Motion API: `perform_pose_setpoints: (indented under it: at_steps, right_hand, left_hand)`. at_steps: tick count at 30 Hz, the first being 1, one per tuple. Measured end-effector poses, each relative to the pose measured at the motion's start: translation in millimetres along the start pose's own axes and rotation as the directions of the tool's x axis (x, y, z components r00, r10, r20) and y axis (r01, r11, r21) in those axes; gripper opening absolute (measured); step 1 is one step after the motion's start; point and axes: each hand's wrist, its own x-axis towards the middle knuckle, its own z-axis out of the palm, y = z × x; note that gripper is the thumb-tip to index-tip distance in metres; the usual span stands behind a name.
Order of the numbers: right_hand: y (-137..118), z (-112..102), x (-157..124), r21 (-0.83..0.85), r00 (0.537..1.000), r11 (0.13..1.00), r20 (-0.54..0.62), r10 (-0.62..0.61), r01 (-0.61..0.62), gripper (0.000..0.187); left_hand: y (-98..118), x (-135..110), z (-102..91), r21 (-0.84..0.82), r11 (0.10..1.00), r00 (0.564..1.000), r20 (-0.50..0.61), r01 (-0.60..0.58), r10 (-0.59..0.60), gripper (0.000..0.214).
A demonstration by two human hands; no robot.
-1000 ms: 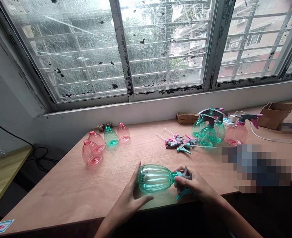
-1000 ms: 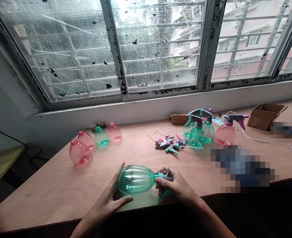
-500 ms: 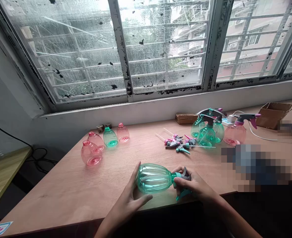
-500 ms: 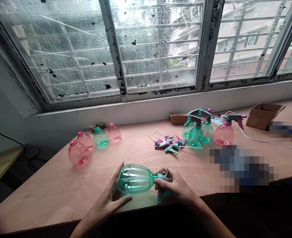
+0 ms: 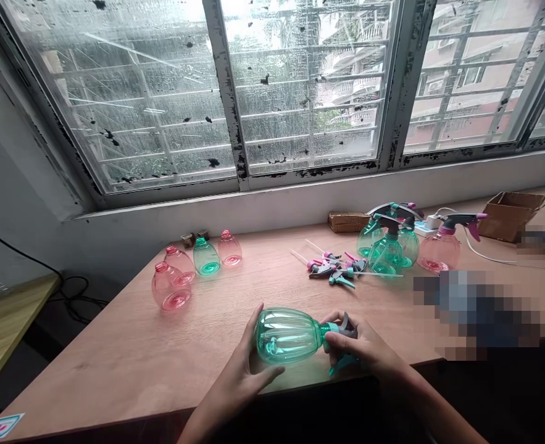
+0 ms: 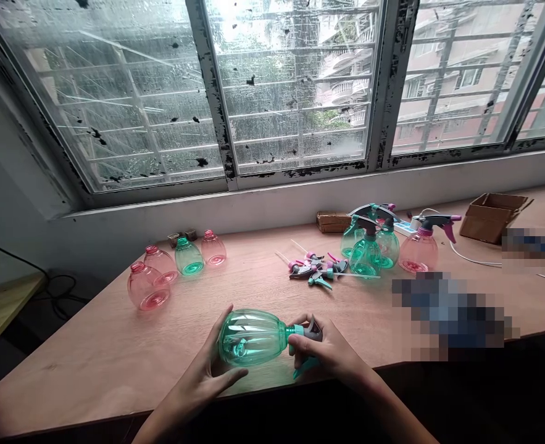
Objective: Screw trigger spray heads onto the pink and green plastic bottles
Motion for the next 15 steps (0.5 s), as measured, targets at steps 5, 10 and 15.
perform_pose_setpoints:
  at_steps: [5, 10, 15]
  right_hand:
    - [-3, 1, 0, 0.004, 1.0, 1.0, 0.0, -0.012, 0.012, 0.042]
    - [-3, 1, -1, 0.006, 1.0, 1.0, -0.003, -0.015, 0.015, 0.043]
    - [-1, 0, -1, 0.013, 1.0, 1.0, -0.004, -0.014, 0.014, 0.042]
  left_hand:
    - [-3, -2, -4.4, -0.023, 0.997, 0.997, 0.006, 0.075, -0.075, 0.093]
    - [-1, -2, -3.9, 0.011, 0.998, 0.998, 0.007, 0.059, -0.059, 0.087]
    - [8, -3, 2.2, -0.113, 0.993, 0.999, 0.041, 0.028, -0.023, 0.093]
